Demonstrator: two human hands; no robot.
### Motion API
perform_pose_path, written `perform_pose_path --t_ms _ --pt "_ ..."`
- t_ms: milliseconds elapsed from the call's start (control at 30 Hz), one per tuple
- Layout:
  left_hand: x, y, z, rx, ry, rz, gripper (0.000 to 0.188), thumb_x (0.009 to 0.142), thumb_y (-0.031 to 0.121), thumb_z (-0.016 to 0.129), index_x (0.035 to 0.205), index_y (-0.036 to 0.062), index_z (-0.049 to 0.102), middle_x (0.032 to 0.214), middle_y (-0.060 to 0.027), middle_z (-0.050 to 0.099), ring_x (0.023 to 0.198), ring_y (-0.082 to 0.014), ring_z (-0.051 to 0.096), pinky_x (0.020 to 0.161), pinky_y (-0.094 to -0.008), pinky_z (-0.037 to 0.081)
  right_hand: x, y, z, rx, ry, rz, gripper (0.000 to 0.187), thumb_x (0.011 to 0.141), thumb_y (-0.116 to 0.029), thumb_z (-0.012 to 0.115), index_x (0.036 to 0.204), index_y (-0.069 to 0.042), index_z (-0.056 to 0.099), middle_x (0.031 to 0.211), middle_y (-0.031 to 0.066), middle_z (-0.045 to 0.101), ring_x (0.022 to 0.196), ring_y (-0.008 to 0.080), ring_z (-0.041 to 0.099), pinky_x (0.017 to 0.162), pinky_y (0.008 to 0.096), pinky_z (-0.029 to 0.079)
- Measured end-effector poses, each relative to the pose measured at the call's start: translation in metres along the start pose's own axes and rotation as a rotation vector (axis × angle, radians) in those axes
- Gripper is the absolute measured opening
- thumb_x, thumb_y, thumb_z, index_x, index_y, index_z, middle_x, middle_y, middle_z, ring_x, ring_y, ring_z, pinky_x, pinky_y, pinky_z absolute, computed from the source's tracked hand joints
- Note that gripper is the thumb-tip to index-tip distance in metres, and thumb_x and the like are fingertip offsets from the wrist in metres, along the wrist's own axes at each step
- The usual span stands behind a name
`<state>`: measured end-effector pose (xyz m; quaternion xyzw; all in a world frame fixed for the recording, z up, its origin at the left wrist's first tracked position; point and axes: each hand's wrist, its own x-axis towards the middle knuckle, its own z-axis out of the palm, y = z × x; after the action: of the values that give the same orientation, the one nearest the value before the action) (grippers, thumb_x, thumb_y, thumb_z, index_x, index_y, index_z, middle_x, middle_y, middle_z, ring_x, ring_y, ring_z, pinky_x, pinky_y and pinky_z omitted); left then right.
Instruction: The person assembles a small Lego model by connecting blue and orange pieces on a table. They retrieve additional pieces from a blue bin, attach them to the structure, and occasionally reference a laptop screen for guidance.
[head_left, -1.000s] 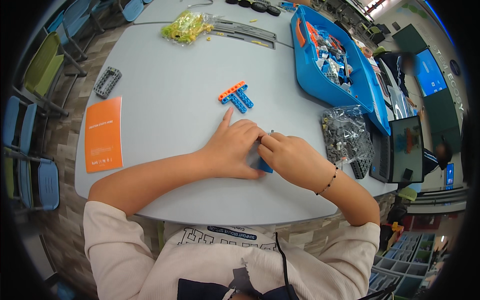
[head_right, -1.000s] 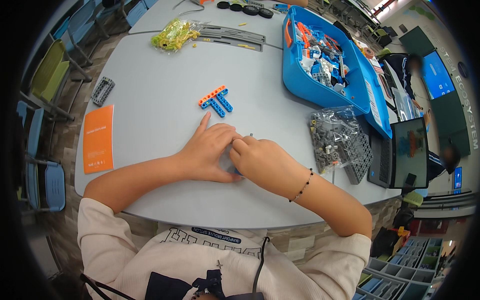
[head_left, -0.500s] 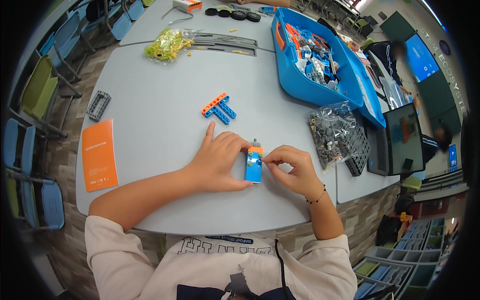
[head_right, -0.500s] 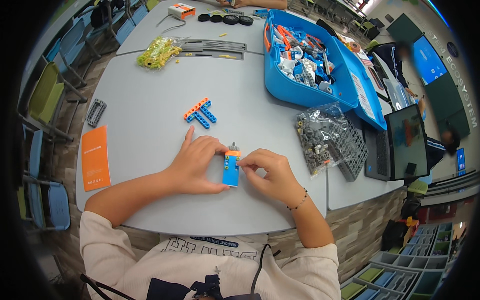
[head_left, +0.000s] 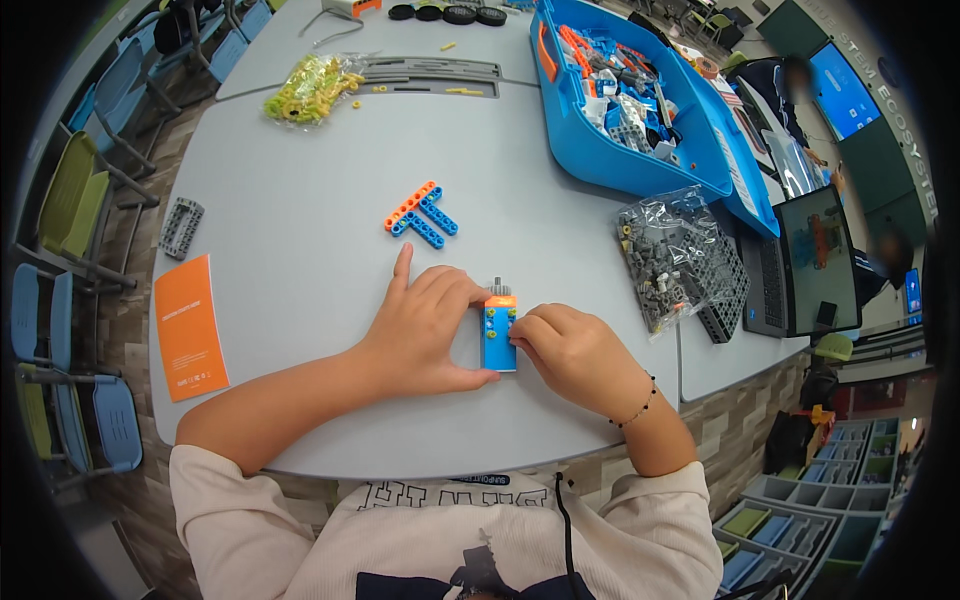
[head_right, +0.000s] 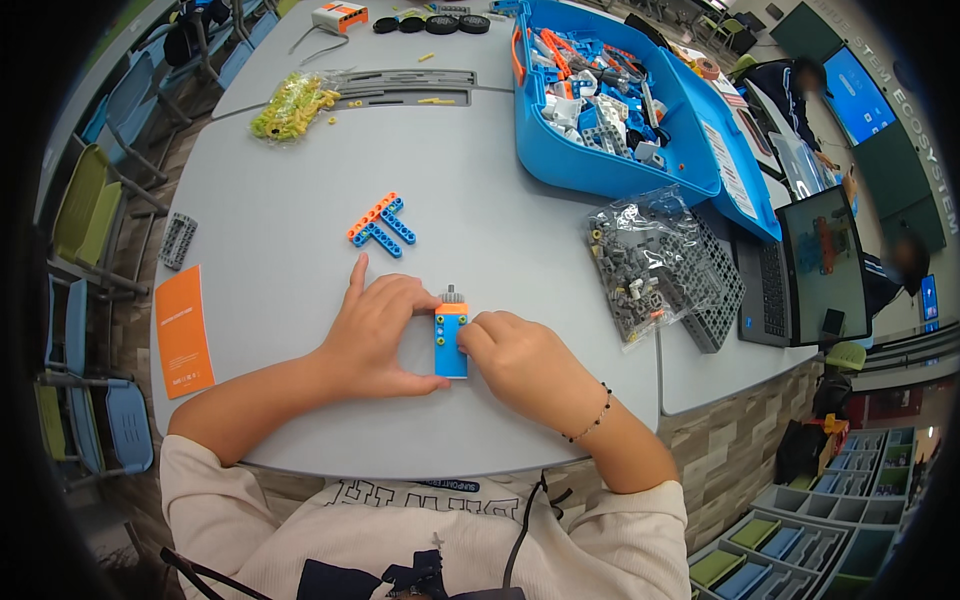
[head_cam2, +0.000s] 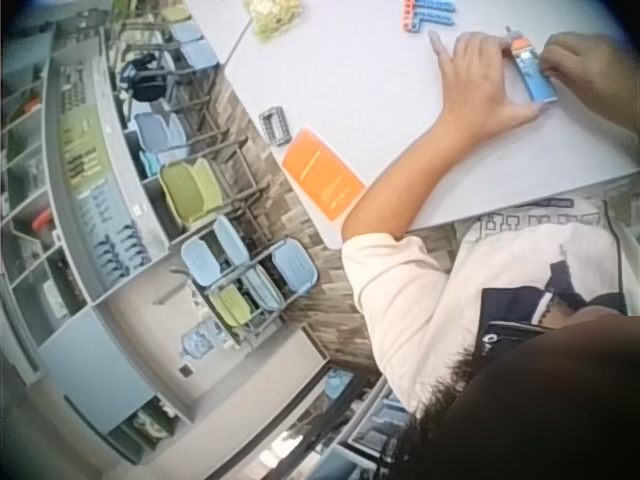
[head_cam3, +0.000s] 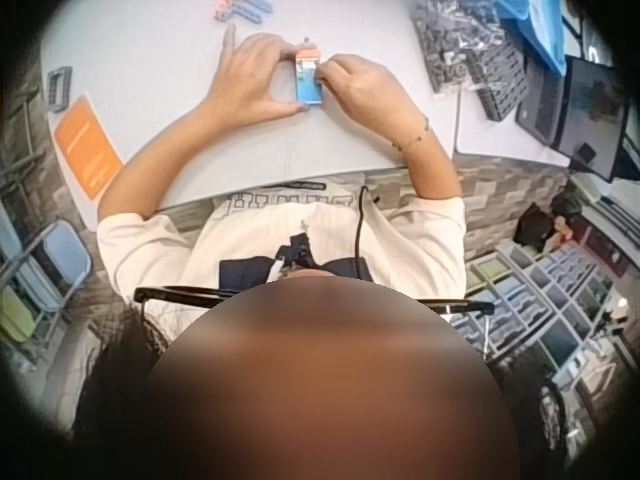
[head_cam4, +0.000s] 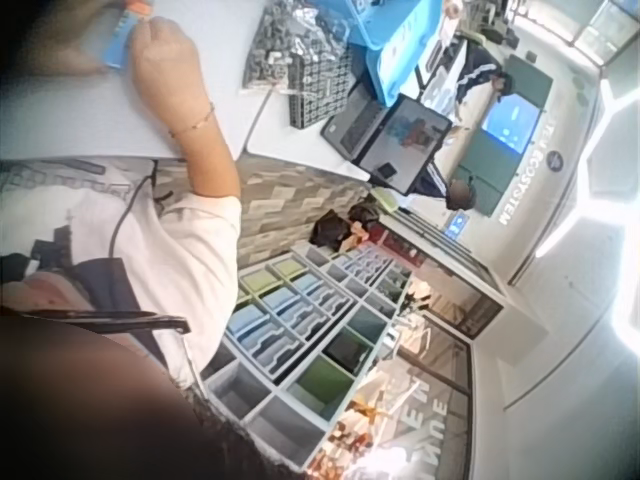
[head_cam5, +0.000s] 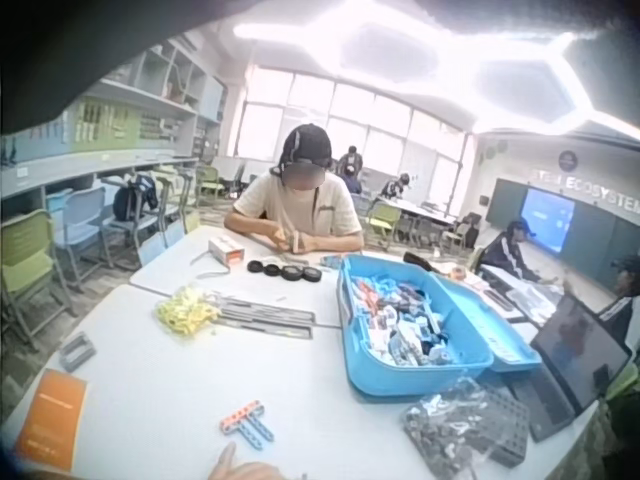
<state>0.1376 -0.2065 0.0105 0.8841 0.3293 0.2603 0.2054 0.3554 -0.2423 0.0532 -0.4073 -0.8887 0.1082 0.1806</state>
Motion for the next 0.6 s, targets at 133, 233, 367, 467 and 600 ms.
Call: perform_pose_path --t_ms 133,233,367,467,600 --pt "-0.001 0.000 -0.001 -0.022 0.005 -0.006 0.068 0.062 0.046 0.079 0.112 0.0077 0.054 0.106 -0.0076 0.053 0.113 -0.0268 0.049 0.109 -0.0612 0.007 0.007 -0.008 -0.010 -0.166 -0.188 -0.044 0.017 0.072 -0.004 0.063 0.088 -0.002 0.058 0.081 0.0081 0.058 0.074 0.0230 0.060 0.062 0.0324 0.051" --pt "0.000 0.000 -0.001 -0.028 0.017 -0.004 0.066 0.062 0.045 0.079 0.111 0.0076 0.054 0.105 -0.0069 0.054 0.112 -0.0264 0.049 0.109 -0.0611 0.007 0.013 -0.011 -0.016 -0.245 -0.296 -0.065 0.017 0.073 -0.005 0.061 0.088 -0.001 0.056 0.080 0.0082 0.056 0.074 0.0228 0.059 0.061 0.0327 0.050" --pt "0.000 0.001 -0.002 -0.029 0.029 -0.001 0.065 0.062 0.045 0.079 0.110 0.0075 0.055 0.104 -0.0062 0.054 0.110 -0.0261 0.050 0.109 -0.0610 0.008 0.018 -0.011 -0.016 -0.269 -0.299 -0.075 0.015 0.075 -0.005 0.061 0.087 -0.001 0.055 0.079 0.0080 0.055 0.074 0.0223 0.059 0.060 0.0322 0.050" --pt "0.000 0.002 -0.002 -0.033 0.036 -0.002 0.065 0.062 0.045 0.079 0.109 0.0073 0.055 0.103 -0.0060 0.054 0.110 -0.0259 0.050 0.109 -0.0610 0.008 0.017 -0.009 -0.016 -0.221 -0.287 -0.053 0.014 0.076 -0.005 0.061 0.088 -0.001 0.056 0.079 0.0079 0.056 0.072 0.0220 0.060 0.060 0.0318 0.050" --pt "0.000 0.002 -0.001 -0.025 0.036 -0.008 0.065 0.063 0.046 0.079 0.109 0.0070 0.055 0.103 -0.0060 0.054 0.110 -0.0257 0.050 0.109 -0.0609 0.008 0.013 -0.010 -0.013 -0.251 -0.291 -0.031 0.013 0.077 -0.006 0.063 0.088 -0.001 0.057 0.079 0.0086 0.057 0.070 0.0240 0.060 0.060 0.0331 0.050"
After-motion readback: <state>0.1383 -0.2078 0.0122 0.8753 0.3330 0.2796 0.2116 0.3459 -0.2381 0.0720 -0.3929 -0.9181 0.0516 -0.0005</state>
